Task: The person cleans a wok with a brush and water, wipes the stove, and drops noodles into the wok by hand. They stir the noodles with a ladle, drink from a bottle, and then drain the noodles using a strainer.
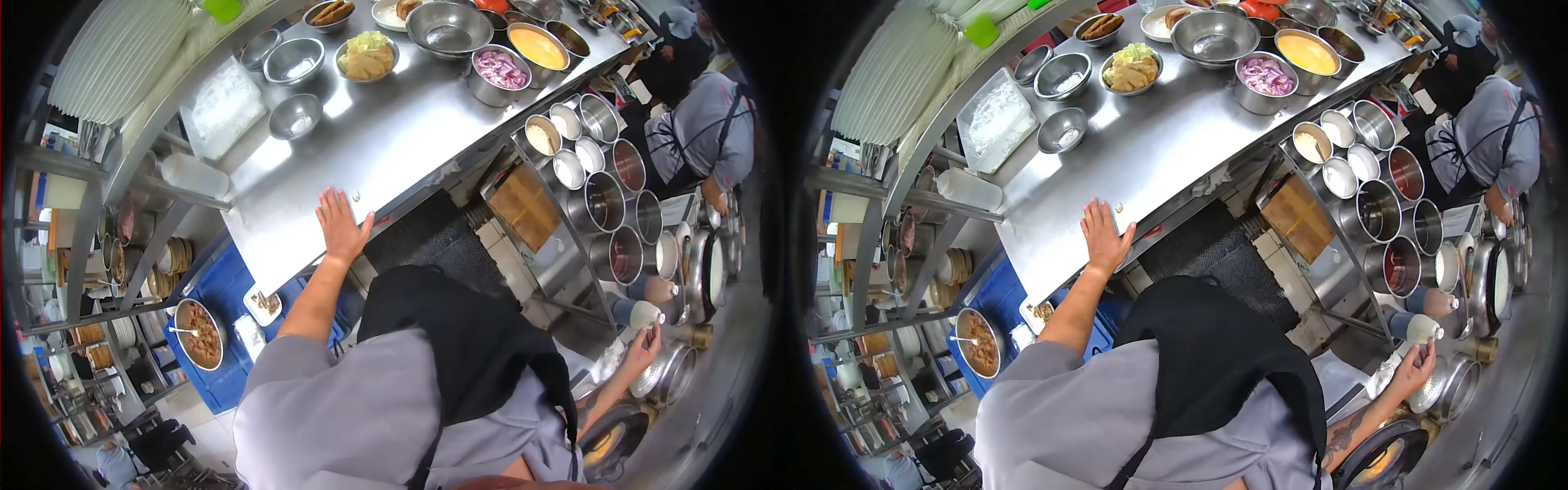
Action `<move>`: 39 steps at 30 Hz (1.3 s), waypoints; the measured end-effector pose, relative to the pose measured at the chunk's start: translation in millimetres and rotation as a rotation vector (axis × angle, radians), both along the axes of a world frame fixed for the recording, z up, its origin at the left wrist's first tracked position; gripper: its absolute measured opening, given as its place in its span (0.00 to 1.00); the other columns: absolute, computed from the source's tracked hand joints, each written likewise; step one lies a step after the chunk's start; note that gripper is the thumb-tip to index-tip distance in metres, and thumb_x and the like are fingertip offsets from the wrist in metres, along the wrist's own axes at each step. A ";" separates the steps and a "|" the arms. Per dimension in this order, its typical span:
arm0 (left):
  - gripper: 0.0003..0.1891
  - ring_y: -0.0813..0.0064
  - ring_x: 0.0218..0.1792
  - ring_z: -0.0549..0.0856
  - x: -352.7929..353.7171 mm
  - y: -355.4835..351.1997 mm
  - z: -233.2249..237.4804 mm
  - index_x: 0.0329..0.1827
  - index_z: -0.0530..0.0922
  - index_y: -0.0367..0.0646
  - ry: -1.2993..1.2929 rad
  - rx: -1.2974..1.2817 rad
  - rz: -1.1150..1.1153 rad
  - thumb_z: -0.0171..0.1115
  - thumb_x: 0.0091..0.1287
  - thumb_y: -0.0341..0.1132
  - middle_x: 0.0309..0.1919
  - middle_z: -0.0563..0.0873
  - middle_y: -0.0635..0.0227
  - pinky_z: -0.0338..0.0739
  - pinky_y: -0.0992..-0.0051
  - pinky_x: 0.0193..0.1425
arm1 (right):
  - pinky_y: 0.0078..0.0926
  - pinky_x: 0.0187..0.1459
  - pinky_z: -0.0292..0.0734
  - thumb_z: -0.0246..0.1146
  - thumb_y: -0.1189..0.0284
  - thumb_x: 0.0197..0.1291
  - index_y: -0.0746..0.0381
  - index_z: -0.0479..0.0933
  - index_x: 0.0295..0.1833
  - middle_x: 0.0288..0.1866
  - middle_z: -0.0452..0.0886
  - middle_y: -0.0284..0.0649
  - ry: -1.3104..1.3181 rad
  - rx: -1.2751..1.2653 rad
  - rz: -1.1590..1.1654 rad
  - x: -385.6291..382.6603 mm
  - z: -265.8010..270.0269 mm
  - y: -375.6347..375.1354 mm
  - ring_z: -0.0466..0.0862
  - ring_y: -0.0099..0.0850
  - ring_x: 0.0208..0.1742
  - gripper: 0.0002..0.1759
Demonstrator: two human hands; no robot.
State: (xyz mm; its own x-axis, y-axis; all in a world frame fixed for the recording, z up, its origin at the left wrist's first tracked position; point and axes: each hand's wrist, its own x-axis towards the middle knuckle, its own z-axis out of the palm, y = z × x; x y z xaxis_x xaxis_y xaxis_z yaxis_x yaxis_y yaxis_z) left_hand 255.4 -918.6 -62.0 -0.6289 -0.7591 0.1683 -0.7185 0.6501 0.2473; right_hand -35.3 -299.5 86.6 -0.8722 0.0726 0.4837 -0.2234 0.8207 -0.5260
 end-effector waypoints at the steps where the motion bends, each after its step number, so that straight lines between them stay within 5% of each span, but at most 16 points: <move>1: 0.44 0.41 0.74 0.50 1.0 3.3 0.2 0.71 0.58 0.28 -0.013 -0.007 -0.003 0.58 0.63 0.56 0.72 0.54 0.38 0.44 0.43 0.73 | 0.24 0.43 0.76 0.64 0.73 0.61 0.64 0.75 0.59 0.54 0.78 0.42 -0.009 -0.023 0.006 6.1 2.9 -6.8 0.80 0.28 0.45 0.20; 6: 0.43 0.39 0.74 0.50 -3.8 13.2 7.3 0.72 0.60 0.37 -0.056 -0.016 -0.051 0.59 0.61 0.58 0.72 0.53 0.38 0.44 0.41 0.72 | 0.25 0.50 0.76 0.63 0.74 0.63 0.67 0.72 0.62 0.57 0.76 0.43 -0.095 0.025 -0.012 15.5 -8.9 27.9 0.80 0.28 0.49 0.22; 8: 0.43 0.38 0.73 0.49 -10.4 22.4 6.4 0.72 0.61 0.40 -0.058 -0.025 -0.068 0.60 0.60 0.59 0.72 0.52 0.38 0.44 0.40 0.72 | 0.24 0.41 0.76 0.64 0.74 0.60 0.65 0.76 0.58 0.52 0.78 0.41 -0.004 -0.076 0.021 22.1 -14.4 32.2 0.80 0.28 0.43 0.20; 11: 0.40 0.37 0.73 0.49 -42.2 59.4 10.8 0.71 0.64 0.46 0.032 -0.005 -0.232 0.61 0.59 0.57 0.72 0.51 0.38 0.45 0.38 0.71 | 0.23 0.40 0.76 0.64 0.75 0.60 0.64 0.75 0.59 0.53 0.78 0.41 -0.041 -0.068 0.006 29.9 -15.0 33.1 0.80 0.28 0.44 0.20; 17: 0.33 0.37 0.72 0.54 -94.2 101.7 3.8 0.67 0.70 0.50 0.369 0.160 -0.397 0.66 0.55 0.40 0.72 0.54 0.38 0.53 0.49 0.73 | 0.23 0.42 0.76 0.65 0.73 0.60 0.63 0.74 0.60 0.54 0.77 0.40 -0.053 -0.092 -0.033 45.1 -4.5 52.5 0.79 0.29 0.48 0.22; 20: 0.16 0.40 0.67 0.66 -106.9 105.6 2.7 0.47 0.83 0.42 0.534 0.213 -0.424 0.65 0.55 0.34 0.64 0.70 0.41 0.61 0.55 0.71 | 0.24 0.43 0.76 0.65 0.72 0.60 0.63 0.74 0.60 0.54 0.77 0.40 -0.049 -0.085 -0.058 60.7 -11.9 74.5 0.79 0.30 0.49 0.22; 23: 0.11 0.39 0.63 0.69 -122.1 108.1 -27.1 0.41 0.84 0.42 0.395 0.355 -0.549 0.64 0.56 0.35 0.60 0.74 0.43 0.63 0.52 0.67 | 0.27 0.44 0.75 0.65 0.71 0.60 0.64 0.75 0.58 0.54 0.77 0.42 0.007 -0.016 -0.063 75.0 -47.4 105.0 0.77 0.32 0.50 0.20; 25: 0.15 0.40 0.63 0.69 -133.5 122.4 -47.6 0.46 0.83 0.43 0.259 0.288 -0.644 0.65 0.54 0.34 0.62 0.71 0.41 0.64 0.49 0.64 | 0.29 0.43 0.75 0.65 0.71 0.59 0.65 0.78 0.51 0.47 0.80 0.43 -0.025 0.109 -0.072 88.1 -89.1 130.7 0.79 0.32 0.44 0.15; 26: 0.27 0.41 0.66 0.65 -134.0 145.2 -15.6 0.59 0.76 0.44 0.123 0.216 -0.629 0.66 0.52 0.33 0.67 0.64 0.40 0.62 0.45 0.64 | 0.29 0.42 0.75 0.65 0.71 0.60 0.65 0.79 0.47 0.41 0.81 0.42 -0.199 0.111 -0.093 97.3 -104.4 134.6 0.80 0.32 0.40 0.12; 27: 0.38 0.41 0.68 0.63 -138.8 161.0 -10.6 0.69 0.65 0.45 -0.054 0.294 -0.581 0.67 0.51 0.32 0.70 0.57 0.39 0.61 0.44 0.66 | 0.30 0.40 0.75 0.64 0.72 0.60 0.65 0.80 0.44 0.34 0.82 0.41 -0.375 0.113 -0.112 108.7 -121.5 138.3 0.80 0.32 0.36 0.10; 29: 0.42 0.43 0.68 0.63 -153.7 181.2 -20.8 0.72 0.60 0.47 -0.120 0.521 -0.613 0.67 0.51 0.31 0.71 0.56 0.42 0.59 0.44 0.67 | 0.32 0.38 0.75 0.63 0.68 0.62 0.64 0.80 0.44 0.26 0.81 0.38 -0.433 0.061 -0.020 134.8 -201.4 168.7 0.80 0.33 0.30 0.11; 31: 0.37 0.45 0.68 0.63 -168.2 201.7 -27.5 0.69 0.65 0.47 -0.170 0.507 -0.767 0.67 0.52 0.31 0.69 0.61 0.43 0.61 0.43 0.66 | 0.29 0.36 0.77 0.60 0.71 0.62 0.64 0.80 0.47 0.29 0.80 0.35 -0.623 -0.235 -0.121 170.3 -257.9 165.2 0.80 0.31 0.30 0.11; 33: 0.33 0.46 0.68 0.65 -187.5 218.2 -20.1 0.67 0.69 0.46 -0.263 0.557 -0.883 0.65 0.55 0.35 0.66 0.66 0.45 0.63 0.46 0.65 | 0.28 0.34 0.79 0.59 0.72 0.61 0.63 0.76 0.50 0.29 0.78 0.35 -0.856 -0.727 -0.366 207.7 -219.2 110.8 0.79 0.31 0.30 0.12; 35: 0.28 0.45 0.65 0.69 -203.2 239.8 -15.9 0.65 0.71 0.43 -0.398 0.523 -1.021 0.63 0.61 0.41 0.66 0.66 0.42 0.65 0.51 0.65 | 0.32 0.32 0.78 0.62 0.66 0.60 0.61 0.71 0.50 0.28 0.74 0.36 -0.928 -0.900 -0.179 247.5 -319.8 166.2 0.77 0.33 0.29 0.16; 39: 0.32 0.42 0.65 0.69 -208.6 286.2 4.4 0.67 0.68 0.41 -0.234 0.470 -1.030 0.62 0.62 0.46 0.67 0.63 0.38 0.64 0.50 0.65 | 0.33 0.34 0.78 0.63 0.63 0.59 0.60 0.71 0.49 0.30 0.74 0.36 -0.947 -1.202 -0.395 268.7 -356.6 165.3 0.77 0.33 0.31 0.17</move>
State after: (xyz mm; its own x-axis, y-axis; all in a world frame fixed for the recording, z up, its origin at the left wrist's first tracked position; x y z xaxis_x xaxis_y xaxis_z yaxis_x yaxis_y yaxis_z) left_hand 46.8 -632.5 -57.6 -0.9646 0.1753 -0.1972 0.0388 0.8335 0.5511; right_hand 233.4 -134.3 -270.0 -0.6466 0.2831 -0.7083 0.6684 -0.2372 -0.7050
